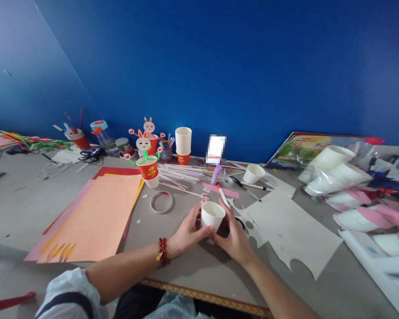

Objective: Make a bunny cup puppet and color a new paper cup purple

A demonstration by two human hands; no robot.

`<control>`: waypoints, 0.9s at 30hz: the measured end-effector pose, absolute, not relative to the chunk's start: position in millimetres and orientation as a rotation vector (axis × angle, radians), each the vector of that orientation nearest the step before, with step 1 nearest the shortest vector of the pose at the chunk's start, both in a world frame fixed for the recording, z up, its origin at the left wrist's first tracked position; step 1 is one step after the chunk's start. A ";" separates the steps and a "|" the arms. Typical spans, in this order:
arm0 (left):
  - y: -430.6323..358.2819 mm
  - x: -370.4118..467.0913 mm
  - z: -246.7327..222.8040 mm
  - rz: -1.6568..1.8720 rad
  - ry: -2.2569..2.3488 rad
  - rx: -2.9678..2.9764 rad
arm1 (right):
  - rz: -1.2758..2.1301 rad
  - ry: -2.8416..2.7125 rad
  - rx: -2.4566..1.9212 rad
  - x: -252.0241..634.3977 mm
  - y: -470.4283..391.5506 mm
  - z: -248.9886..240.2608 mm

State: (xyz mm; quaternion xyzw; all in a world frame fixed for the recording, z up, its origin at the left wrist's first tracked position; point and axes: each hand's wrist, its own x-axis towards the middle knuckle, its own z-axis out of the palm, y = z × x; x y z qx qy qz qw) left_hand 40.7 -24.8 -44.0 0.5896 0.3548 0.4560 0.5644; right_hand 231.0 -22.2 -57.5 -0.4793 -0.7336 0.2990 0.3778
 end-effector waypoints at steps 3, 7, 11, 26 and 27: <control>-25.8 41.6 -45.4 1.046 0.825 1.339 | 0.777 -1.927 -1.218 232.0 -24.0 -57.7; -26.7 43.3 -50.5 1.090 0.818 1.208 | 0.701 -2.011 -1.125 240.4 -23.0 -48.2; -25.0 46.8 -53.2 1.210 0.840 0.947 | 0.675 -1.889 -1.158 241.0 -8.6 -17.8; -7.2 47.2 -52.5 1.292 0.821 0.358 | 0.666 -2.398 -1.074 37.4 189.4 67.0; -7.5 47.5 -52.4 1.296 0.813 0.366 | 0.658 -2.403 -1.097 30.0 195.8 64.6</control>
